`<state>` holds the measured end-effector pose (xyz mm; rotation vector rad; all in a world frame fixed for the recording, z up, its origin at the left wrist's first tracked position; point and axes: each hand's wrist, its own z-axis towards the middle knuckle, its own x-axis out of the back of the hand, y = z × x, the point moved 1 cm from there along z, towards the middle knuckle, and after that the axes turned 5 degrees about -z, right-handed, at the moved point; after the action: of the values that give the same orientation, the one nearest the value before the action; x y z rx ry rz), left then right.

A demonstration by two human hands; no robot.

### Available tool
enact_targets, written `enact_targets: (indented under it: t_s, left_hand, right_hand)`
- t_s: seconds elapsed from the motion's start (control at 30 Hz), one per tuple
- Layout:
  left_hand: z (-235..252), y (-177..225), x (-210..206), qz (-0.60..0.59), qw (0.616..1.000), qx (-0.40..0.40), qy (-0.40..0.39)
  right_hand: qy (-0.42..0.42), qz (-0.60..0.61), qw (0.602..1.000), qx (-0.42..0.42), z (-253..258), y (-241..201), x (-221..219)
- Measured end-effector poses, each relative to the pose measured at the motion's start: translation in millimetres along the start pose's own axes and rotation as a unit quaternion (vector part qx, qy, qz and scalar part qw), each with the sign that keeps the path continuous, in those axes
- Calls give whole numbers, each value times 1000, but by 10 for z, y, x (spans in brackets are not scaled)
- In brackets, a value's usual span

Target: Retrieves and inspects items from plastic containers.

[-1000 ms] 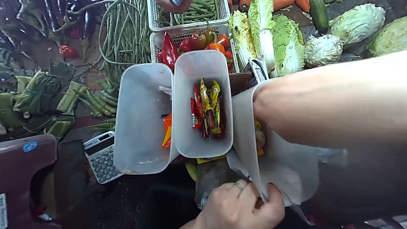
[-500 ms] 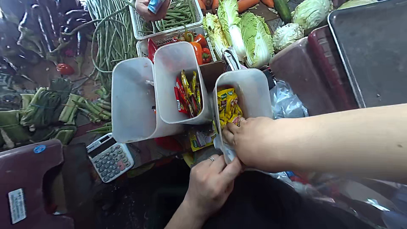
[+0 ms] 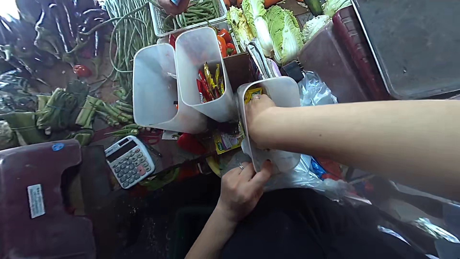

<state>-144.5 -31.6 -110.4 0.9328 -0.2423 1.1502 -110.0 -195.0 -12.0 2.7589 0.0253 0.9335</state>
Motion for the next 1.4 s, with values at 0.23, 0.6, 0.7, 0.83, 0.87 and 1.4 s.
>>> enact_targets:
  t_s: [0.23,0.6,0.7,0.83,0.87,1.4]
  left_hand:
    - [-117,-5,4,10,1000,-5,12]
    - [-309,28,-84,0,998,-62,-32]
    - [-320,-8,-78,4,999,-50,-15]
    - [-313,-5,-78,1,999,-34,-6]
    - [-305,-10,-74,2,1000,-30,0]
    - [-281,-42,-42,-17,998,-53,-26]
  right_hand:
    - [1,-57,996,75,-404,-83,-330]
    - [11,152,988,-27,-387,-151,-100]
    - [6,94,995,-43,-228,-223,-110]
    - [38,93,992,-78,-136,-191,-365]
    - [40,77,994,-65,-146,-164,-436]
    - [49,26,998,-18,-167,-186,-335]
